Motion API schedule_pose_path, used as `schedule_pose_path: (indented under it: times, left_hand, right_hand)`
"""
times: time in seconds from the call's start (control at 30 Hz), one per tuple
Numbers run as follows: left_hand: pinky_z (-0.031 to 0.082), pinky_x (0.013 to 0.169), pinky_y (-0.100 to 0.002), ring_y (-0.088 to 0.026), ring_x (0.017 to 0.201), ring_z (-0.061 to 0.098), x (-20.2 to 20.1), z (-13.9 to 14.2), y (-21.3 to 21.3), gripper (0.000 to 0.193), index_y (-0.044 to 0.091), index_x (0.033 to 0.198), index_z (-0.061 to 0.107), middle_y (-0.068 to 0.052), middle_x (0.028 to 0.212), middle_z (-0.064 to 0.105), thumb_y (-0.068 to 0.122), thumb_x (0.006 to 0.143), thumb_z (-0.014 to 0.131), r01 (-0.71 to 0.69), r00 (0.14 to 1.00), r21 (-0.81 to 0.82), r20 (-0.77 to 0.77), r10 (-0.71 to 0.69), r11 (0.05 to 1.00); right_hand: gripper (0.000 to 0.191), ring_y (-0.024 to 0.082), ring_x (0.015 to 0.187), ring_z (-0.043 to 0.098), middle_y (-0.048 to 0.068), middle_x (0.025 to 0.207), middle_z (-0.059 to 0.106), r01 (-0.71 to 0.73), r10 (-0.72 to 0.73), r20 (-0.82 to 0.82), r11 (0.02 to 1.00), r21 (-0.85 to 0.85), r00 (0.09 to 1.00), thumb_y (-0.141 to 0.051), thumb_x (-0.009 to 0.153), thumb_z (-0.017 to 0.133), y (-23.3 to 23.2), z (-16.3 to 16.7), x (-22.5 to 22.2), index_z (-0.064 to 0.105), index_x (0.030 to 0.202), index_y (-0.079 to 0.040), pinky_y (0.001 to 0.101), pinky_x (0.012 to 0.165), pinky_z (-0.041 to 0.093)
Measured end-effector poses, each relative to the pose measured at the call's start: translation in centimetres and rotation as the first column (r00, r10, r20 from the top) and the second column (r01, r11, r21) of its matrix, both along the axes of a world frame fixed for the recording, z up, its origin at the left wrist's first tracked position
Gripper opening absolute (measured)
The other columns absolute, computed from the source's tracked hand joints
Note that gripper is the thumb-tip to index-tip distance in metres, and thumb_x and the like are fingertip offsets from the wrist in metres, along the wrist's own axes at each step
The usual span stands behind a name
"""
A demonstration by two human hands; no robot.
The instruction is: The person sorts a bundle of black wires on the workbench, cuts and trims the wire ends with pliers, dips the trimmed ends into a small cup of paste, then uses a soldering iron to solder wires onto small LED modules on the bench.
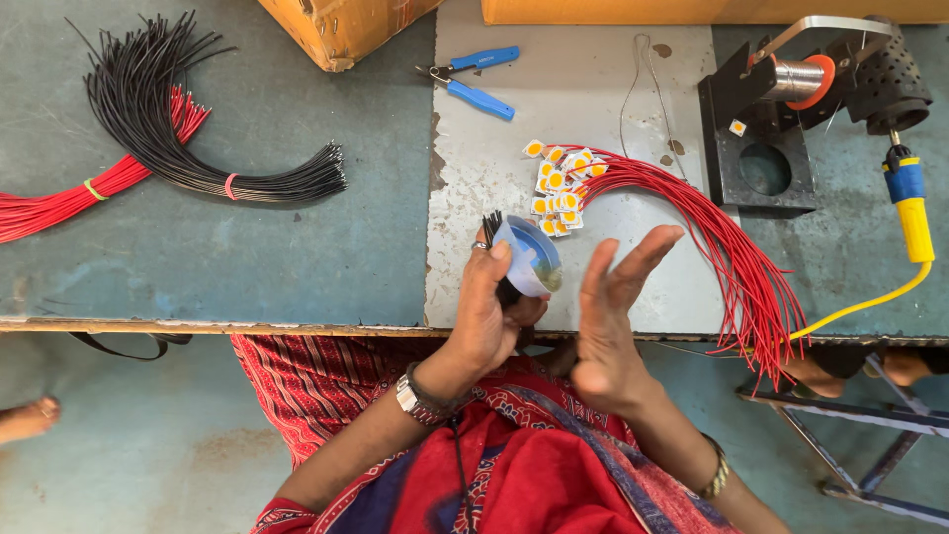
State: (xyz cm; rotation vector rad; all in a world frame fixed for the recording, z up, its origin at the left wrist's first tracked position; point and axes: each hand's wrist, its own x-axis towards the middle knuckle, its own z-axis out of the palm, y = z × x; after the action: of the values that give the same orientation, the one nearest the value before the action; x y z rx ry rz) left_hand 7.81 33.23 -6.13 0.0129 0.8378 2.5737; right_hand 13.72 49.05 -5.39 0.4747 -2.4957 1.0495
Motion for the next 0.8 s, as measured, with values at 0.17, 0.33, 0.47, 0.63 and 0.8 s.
schedule_pose_path:
  times: [0.17,0.33,0.47,0.63,0.8]
  left_hand:
    - [0.031,0.045,-0.020,-0.006,0.056,0.049,0.1,0.1,0.0,0.040,0.017,0.124,0.048,0.000,0.090,0.061,0.045,0.099,0.062,-0.039,0.999,0.020,0.022,0.039,0.999]
    - [0.029,0.045,-0.022,-0.008,0.055,0.049,-0.7,-0.6,-0.5,0.038,0.017,0.118,0.048,-0.003,0.087,0.062,0.046,0.098,0.062,-0.103,0.994,-0.015,0.041,0.104,0.995]
    - [0.025,0.044,-0.025,-0.008,0.047,0.037,-1.8,-1.5,-1.5,0.045,0.009,0.109,0.054,-0.006,0.077,0.060,0.053,0.104,0.059,-0.127,0.992,0.009,0.002,0.127,0.992]
    - [0.024,0.046,-0.028,-0.009,0.046,0.030,-1.9,-1.5,-2.5,0.051,0.007,0.109,0.057,-0.008,0.078,0.061,0.057,0.104,0.054,-0.094,0.995,0.046,-0.028,0.096,0.994]
    - [0.023,0.045,-0.027,-0.009,0.044,0.027,-1.6,-0.8,-3.7,0.053,0.011,0.121,0.058,-0.009,0.078,0.061,0.058,0.099,0.051,-0.042,0.999,0.030,0.018,0.042,0.999]
  right_hand:
    - [0.112,0.050,0.156,-0.032,0.017,0.171,-0.029,0.138,-0.108,-0.122,0.953,0.270,0.987,-0.093,0.087,0.015,-0.8,-2.1,-0.1,-0.004,0.170,-0.021,0.0728,0.123,-0.017]
    - [0.104,0.046,0.154,-0.032,0.016,0.169,-0.028,0.159,-0.121,-0.118,0.903,0.399,0.986,-0.087,0.083,0.021,-0.6,-2.1,0.9,0.014,0.168,-0.028,0.0690,0.125,-0.016]
    - [0.106,0.041,0.158,-0.022,0.023,0.170,-0.023,-0.125,0.407,0.356,0.788,-0.603,0.841,-0.089,0.095,0.026,1.0,0.5,1.7,0.017,0.169,-0.013,0.0578,0.130,0.002]
    - [0.111,0.029,0.163,0.012,0.017,0.173,0.020,0.271,0.736,-0.034,-0.291,-0.917,0.676,-0.088,0.089,0.023,3.6,0.6,3.6,0.029,0.163,-0.005,0.0547,0.131,0.011]
    - [0.067,0.038,0.160,0.025,0.021,0.164,0.037,0.409,0.774,0.021,-0.311,-0.858,0.633,-0.057,0.111,0.040,4.7,-3.9,7.8,0.052,0.146,0.000,0.0580,0.132,0.017]
